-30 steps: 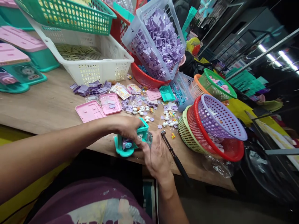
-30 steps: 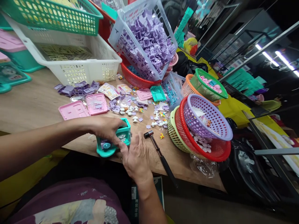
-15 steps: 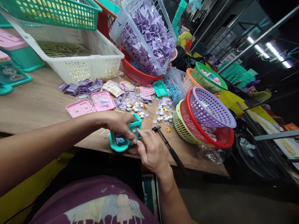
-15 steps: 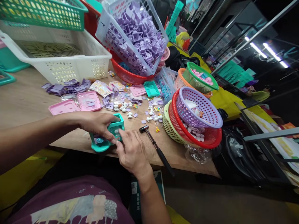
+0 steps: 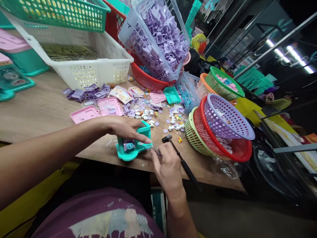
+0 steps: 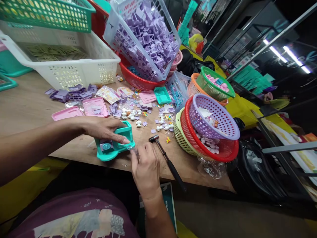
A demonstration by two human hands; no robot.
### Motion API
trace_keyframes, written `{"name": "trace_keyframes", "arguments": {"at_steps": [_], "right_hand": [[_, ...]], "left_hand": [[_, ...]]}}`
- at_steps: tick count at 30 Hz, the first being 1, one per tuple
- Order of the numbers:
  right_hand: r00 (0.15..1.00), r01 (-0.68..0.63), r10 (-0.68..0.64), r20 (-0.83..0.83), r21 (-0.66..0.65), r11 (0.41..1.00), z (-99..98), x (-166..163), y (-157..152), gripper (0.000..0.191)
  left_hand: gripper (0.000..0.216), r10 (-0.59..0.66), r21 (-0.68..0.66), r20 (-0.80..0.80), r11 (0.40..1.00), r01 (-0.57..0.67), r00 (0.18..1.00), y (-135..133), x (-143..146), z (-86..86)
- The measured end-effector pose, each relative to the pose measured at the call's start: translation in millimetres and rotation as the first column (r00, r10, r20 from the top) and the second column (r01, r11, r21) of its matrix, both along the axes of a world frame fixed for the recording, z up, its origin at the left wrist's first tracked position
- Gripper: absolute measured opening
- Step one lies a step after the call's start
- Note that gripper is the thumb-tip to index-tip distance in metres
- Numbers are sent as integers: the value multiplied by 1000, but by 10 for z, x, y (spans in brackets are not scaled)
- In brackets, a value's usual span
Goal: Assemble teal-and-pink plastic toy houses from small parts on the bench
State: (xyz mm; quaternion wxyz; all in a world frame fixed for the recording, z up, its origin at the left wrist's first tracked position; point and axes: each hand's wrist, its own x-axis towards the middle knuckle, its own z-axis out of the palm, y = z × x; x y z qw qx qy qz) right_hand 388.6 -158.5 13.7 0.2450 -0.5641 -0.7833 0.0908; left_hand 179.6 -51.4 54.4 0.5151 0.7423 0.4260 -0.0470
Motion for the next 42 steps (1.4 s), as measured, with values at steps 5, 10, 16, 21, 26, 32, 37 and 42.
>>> {"name": "trace_keyframes", "arguments": {"at_steps": [5,10,16,21,26,32,37,42], "right_hand": [[989,-5,-13,-147,-122,992,-18,117,95,21],[890,42,-77,-449,-87,995,-151,-44,197,19],[913,122,-65,-404,117,986,-347,-221,219,14],[956,149,-69,-286,270,951,-417,-223,204,13],[935,127,-23,-353,276,953,-404,-202,192,12],[941,108,-8,-337,277,955,-416,-202,184,11],[949,147,-61,-311,261,954,-504,-202,162,11],[930,180,-72,-361,273,945,-571,-204,137,13]], "left_hand": [[35,23,56,-115,998,-17,993,-8,49,-8],[31,13,164,-213,986,23,977,-54,114,15],[33,14,207,-275,977,45,961,-84,154,-5],[36,27,209,-320,977,43,947,-127,190,28],[35,22,244,-349,967,68,937,-186,246,73],[35,16,235,-362,969,75,932,-178,253,77],[36,1,223,-348,971,82,937,-184,247,85],[38,-5,222,-365,971,93,931,-187,257,100]]}}
